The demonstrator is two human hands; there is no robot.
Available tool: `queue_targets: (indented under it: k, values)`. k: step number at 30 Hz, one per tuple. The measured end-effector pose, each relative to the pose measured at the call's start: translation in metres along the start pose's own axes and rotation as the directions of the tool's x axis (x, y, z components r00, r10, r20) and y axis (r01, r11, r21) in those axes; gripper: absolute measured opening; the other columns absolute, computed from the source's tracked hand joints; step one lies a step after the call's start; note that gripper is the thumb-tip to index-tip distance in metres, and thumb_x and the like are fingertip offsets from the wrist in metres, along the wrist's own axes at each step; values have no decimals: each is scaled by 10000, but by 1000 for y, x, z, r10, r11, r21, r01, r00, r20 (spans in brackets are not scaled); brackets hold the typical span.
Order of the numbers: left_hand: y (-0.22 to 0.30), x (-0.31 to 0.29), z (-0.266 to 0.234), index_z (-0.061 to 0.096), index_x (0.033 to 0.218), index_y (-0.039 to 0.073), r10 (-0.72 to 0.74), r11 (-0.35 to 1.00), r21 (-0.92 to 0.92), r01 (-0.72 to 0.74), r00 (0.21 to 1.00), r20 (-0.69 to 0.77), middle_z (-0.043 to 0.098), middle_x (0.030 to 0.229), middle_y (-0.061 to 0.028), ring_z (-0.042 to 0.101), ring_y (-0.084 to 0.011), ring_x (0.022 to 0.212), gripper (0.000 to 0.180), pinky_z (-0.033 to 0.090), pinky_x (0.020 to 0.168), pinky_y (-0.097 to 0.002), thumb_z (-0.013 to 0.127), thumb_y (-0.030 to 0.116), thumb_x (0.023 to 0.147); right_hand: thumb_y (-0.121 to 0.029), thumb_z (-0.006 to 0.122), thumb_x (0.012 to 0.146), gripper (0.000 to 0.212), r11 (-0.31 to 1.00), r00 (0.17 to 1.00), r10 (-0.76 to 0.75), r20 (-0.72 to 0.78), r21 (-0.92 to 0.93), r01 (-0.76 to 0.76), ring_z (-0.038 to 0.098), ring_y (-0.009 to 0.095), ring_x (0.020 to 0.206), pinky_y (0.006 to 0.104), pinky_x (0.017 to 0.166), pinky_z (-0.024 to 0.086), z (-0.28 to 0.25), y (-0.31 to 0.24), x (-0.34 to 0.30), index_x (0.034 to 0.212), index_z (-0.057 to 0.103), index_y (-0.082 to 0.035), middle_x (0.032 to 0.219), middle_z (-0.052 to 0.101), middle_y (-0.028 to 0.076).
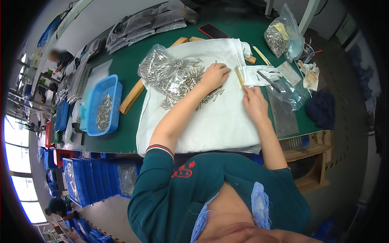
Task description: Picking up small metal pins and arranging them in rows on a soft surface.
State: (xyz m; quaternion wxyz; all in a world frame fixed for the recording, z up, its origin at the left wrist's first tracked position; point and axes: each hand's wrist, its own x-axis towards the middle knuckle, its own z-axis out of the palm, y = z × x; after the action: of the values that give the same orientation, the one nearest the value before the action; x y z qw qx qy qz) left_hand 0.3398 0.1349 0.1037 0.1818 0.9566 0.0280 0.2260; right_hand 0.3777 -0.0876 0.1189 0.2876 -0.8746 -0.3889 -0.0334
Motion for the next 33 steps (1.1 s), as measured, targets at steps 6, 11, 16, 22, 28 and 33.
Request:
queue_targets:
  k: [6,11,16,22,28,33]
  values:
    - [18,-41,-54,699,1063,128,106,994,-18,-104,974,198,637,1116,-80,580,-266,1063,235,467,920,-366,599,219,872,-160,626,834,306,1000,997,-29,-71,-10,29,596,266,928,413,775,511,-2,-2,0,1139,644,-131,1035,558,80]
    - [-20,-18,-59,667,1121,128,-13,973,231,-6,997,77,620,1170,-132,571,-272,1127,294,428,976,-412,572,293,897,-119,601,869,227,951,965,-181,-189,215,221,610,259,920,381,758,510,-13,-17,1,1087,659,-105,1006,589,67]
    - [-57,-13,-44,648,1125,127,-118,876,468,114,993,-21,619,1157,-144,589,-277,1089,307,403,981,-465,534,321,917,-61,562,892,227,881,958,-283,-47,381,280,616,271,996,370,806,508,-10,-23,-2,1104,643,-77,1111,616,91]
    - [-16,-43,-66,638,1121,93,-154,972,210,103,957,245,606,1190,-99,556,-285,1115,330,418,961,-411,534,340,930,-141,553,921,328,872,898,-439,28,253,418,544,309,1154,371,968,446,2,-17,-3,1232,562,-36,1253,559,156]
    - [5,-94,-80,646,1120,129,-49,974,226,24,993,105,626,1130,-64,556,-255,1100,355,450,894,-405,581,393,892,-170,550,928,343,885,887,-448,113,198,422,524,320,1183,377,998,422,4,-16,0,1239,559,-28,1293,539,162]
    - [27,-97,-109,636,1160,138,-243,957,239,166,907,344,608,1189,-79,559,-279,1122,364,442,923,-428,576,384,898,-147,563,906,286,879,894,-441,83,242,411,579,324,1072,385,929,458,2,-15,2,1162,601,-24,1165,610,155]
